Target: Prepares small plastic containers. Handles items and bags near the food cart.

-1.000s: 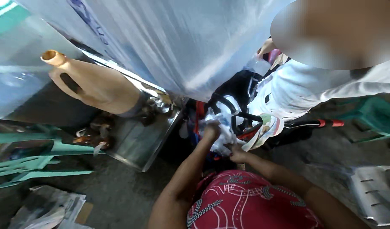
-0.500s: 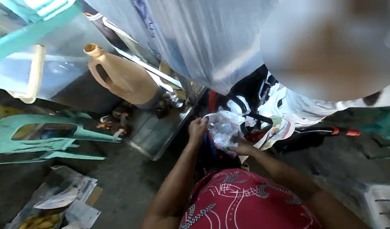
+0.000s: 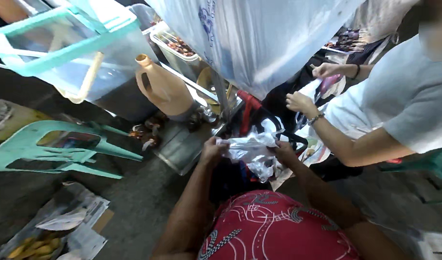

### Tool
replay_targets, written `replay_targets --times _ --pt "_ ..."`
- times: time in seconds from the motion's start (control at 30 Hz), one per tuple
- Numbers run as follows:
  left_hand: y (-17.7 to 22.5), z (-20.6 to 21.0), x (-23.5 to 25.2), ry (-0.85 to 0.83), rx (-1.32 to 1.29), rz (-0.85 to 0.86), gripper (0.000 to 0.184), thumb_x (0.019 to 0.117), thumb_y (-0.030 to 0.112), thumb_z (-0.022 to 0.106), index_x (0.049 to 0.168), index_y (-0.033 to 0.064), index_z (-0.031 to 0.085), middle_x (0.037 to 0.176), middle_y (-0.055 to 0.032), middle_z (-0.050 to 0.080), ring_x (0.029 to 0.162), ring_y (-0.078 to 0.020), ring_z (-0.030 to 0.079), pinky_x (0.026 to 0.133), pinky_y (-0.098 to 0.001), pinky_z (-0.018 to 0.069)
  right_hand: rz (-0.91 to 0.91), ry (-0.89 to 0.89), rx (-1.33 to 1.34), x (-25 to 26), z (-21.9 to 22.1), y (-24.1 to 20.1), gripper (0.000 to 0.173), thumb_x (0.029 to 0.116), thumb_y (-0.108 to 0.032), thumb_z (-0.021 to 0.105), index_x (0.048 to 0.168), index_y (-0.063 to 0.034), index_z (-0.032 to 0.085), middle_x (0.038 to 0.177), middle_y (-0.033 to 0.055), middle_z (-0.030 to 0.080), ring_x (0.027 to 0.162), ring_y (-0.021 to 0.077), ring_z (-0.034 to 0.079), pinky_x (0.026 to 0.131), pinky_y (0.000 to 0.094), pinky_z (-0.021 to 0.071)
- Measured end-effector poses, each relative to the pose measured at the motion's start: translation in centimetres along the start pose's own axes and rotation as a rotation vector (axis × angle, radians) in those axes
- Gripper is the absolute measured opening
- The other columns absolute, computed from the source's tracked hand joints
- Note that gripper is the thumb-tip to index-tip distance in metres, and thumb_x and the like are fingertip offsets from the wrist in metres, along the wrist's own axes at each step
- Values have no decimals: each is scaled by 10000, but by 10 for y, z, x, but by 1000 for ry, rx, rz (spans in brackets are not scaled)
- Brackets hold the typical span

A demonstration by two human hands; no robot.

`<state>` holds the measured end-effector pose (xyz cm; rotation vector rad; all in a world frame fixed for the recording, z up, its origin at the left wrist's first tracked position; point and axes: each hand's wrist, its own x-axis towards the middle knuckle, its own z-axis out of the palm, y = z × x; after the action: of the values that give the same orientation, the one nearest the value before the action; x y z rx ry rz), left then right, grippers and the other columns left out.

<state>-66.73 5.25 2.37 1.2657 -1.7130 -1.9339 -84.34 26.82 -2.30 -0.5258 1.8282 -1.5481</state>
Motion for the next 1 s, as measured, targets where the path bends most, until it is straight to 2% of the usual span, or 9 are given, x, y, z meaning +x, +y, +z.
replay_targets --times 0.1,0.2,0.3,0.5,0.57,0.67,0.73,0.83,1.0 --pt "-3 -14 5 60 -8 48 188 906 -97 633 1010 11 519 779 -57 637 595 -112 617 547 -267 544 13 -60 -48 -4 -8 -14 148 989 -99 652 1000 44 691 846 48 715 754 61 675 744 279 585" --pt "-5 -8 4 110 6 111 190 929 -67 617 1106 -20 565 831 -62 626 584 -94 578 535 -252 516 52 -97 60 -8 -11 -20 184 1033 -81 575 1109 64 658 911 78 719 789 104 697 759 309 608" --pt "-8 -3 6 162 44 144 255 963 -14 607 1214 -37 564 933 -96 639 639 -100 593 576 -270 531 63 -93 110 -6 -21 -16 123 1013 -58 595 1033 45 658 851 64 709 731 118 687 716 318 606" --pt "-35 14 11 208 219 125 300 985 125 642 1223 -54 600 1028 -172 680 842 -206 673 769 -395 577 95 113 -291 -3 -36 -13 383 947 -312 740 762 6 636 685 56 624 611 130 596 648 369 538" --pt "-36 21 7 197 460 158 414 999 209 646 1319 -41 563 1174 -238 665 1057 -319 671 933 -482 548 63 120 -407 -4 -38 -13 420 991 -343 674 806 35 663 732 113 642 666 194 620 698 430 541" --pt "-26 41 -5 106 732 308 587 931 302 738 1371 -46 566 1337 -341 555 1299 -509 498 1092 -612 409 37 21 -518 -7 -37 -14 366 1029 -258 606 1010 98 687 968 249 690 926 338 677 899 528 527" --pt "-20 60 -12 -133 767 339 556 934 330 742 1334 -31 602 1324 -318 577 1255 -471 549 1077 -586 443 24 -70 -474 -11 -30 -16 302 1010 -203 633 1038 91 694 967 225 701 893 292 687 879 489 551" --pt "-22 91 -13 -515 651 237 486 986 279 684 1350 -26 584 1141 -214 670 1010 -297 664 921 -481 542 55 -135 -322 -14 -12 -13 259 965 -171 704 977 87 674 869 151 676 755 185 657 757 387 576" --pt "-29 109 -10 -561 483 160 237 1035 183 597 1075 -36 680 910 -93 685 767 -130 647 751 -342 564 282 -65 -20 -11 -6 4 344 998 -299 686 1017 43 658 872 121 674 736 181 660 696 397 585"
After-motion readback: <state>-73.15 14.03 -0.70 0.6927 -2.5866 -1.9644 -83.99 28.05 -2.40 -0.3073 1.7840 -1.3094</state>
